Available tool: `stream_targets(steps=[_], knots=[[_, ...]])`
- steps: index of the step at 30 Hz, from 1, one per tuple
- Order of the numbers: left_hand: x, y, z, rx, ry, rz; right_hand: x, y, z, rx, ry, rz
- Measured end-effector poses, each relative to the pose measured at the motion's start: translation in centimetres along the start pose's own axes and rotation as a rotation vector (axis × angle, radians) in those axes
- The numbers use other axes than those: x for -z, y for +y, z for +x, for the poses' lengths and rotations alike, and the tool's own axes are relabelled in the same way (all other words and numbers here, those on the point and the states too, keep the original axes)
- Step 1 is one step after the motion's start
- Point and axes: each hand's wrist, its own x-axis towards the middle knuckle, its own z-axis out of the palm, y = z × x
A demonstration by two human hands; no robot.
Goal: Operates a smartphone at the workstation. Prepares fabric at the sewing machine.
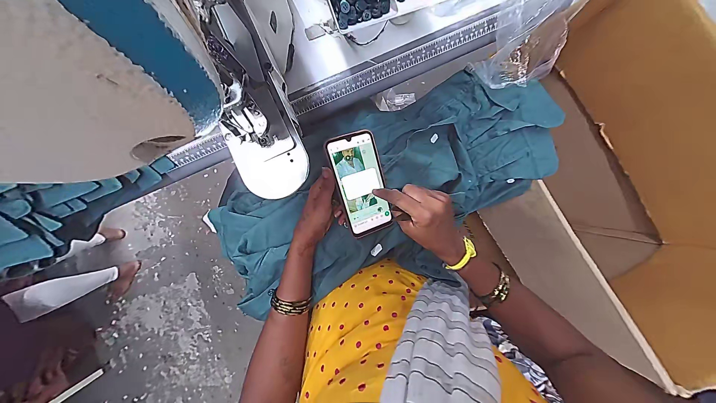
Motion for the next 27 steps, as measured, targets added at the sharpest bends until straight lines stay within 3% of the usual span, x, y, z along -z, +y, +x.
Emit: stream_targets(steps=[14,27], knots=[[0.24,-0.17,0.10,-0.015,-0.020,-0.004,0.14,0.42,0.75,-0.147,0.034,0.086],[0.13,-0.10,0.11,-0.014,-0.020,-0.023,-0.23,0.35,0.91,-0.155,0.041,0.114]])
